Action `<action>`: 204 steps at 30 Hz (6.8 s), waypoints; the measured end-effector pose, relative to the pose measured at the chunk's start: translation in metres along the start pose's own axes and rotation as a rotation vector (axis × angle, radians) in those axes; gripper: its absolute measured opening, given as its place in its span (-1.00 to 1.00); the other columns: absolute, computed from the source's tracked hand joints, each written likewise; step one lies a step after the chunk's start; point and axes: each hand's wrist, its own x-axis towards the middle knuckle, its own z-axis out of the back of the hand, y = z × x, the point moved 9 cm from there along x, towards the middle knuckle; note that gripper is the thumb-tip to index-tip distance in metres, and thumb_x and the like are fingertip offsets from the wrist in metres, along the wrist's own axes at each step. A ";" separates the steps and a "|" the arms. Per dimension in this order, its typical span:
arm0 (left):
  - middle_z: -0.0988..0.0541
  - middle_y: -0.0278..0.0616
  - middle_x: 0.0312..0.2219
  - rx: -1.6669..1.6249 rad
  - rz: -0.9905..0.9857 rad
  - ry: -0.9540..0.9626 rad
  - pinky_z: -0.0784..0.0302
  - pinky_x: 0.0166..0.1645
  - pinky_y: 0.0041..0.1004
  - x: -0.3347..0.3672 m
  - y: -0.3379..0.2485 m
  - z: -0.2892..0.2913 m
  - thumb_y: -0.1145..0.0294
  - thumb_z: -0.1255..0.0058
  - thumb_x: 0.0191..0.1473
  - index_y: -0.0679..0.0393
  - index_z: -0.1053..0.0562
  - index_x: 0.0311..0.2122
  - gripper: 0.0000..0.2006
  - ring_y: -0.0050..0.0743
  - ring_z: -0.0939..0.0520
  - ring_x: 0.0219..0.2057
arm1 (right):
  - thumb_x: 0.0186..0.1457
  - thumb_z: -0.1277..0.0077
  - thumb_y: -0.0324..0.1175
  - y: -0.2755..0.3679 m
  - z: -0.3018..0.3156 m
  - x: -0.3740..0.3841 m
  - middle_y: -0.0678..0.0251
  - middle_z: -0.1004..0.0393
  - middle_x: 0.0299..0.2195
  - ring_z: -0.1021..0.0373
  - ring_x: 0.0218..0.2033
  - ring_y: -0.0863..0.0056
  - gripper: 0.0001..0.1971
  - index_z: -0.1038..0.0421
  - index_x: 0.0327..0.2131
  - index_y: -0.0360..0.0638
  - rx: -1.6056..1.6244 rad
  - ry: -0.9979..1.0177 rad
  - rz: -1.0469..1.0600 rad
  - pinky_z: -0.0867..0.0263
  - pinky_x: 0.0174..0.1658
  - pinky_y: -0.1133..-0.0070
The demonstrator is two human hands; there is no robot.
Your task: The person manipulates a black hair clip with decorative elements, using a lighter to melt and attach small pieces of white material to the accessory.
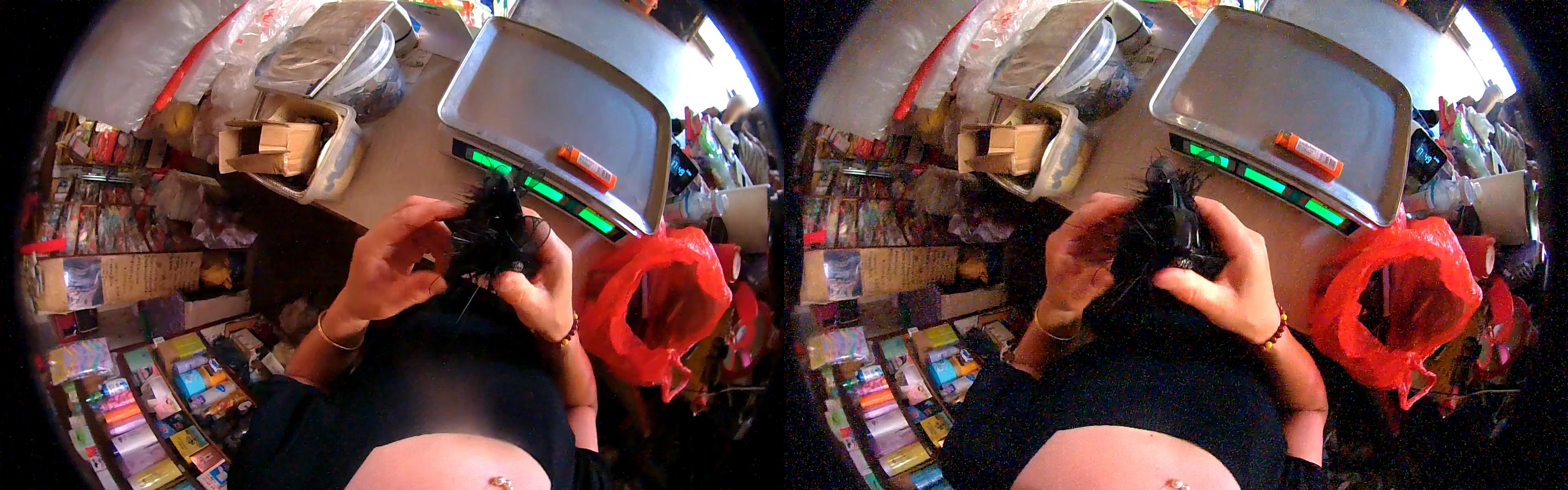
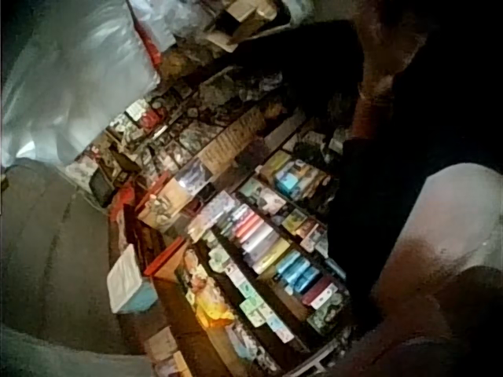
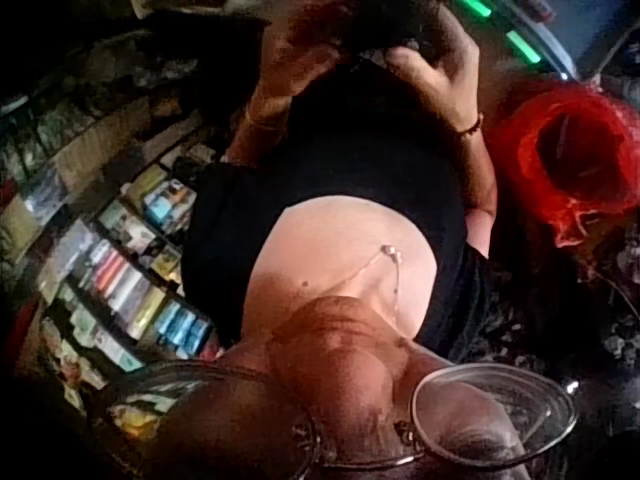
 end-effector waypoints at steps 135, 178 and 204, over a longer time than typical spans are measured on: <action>-0.25 -0.11 -0.14 0.562 0.096 0.008 -0.28 -0.12 -0.50 -0.014 0.008 -0.001 0.01 -0.31 -0.46 0.28 0.00 0.06 0.01 -0.44 -0.34 -0.18 | -0.08 -0.01 -0.53 -0.012 0.019 -0.012 0.39 -0.40 -0.40 -0.32 -0.40 0.67 -0.79 -0.32 -0.30 -0.37 0.170 -0.161 -0.172 -0.27 -0.34 0.72; -0.36 -0.19 -0.29 -0.192 0.321 0.067 -0.11 0.01 -0.43 -0.011 0.023 -0.026 -0.14 0.01 -0.16 0.22 -0.34 -0.25 -0.43 -0.37 -0.23 -0.06 | -0.31 -0.16 -0.55 0.049 0.008 -0.029 0.12 -0.44 -0.35 -0.41 -0.37 0.35 -0.79 -0.38 -0.49 -0.23 -0.117 0.021 0.532 -0.33 -0.32 0.57; -0.35 -0.05 -0.27 0.164 0.418 0.136 -0.13 -0.03 -0.45 -0.003 0.026 -0.029 -0.22 0.19 -0.10 0.29 -0.35 -0.30 -0.38 -0.37 -0.31 -0.13 | -0.30 -0.19 -0.49 0.041 0.009 -0.023 0.24 -0.40 -0.50 -0.37 -0.51 0.41 -0.79 -0.39 -0.50 -0.23 -0.239 0.080 0.402 -0.28 -0.45 0.62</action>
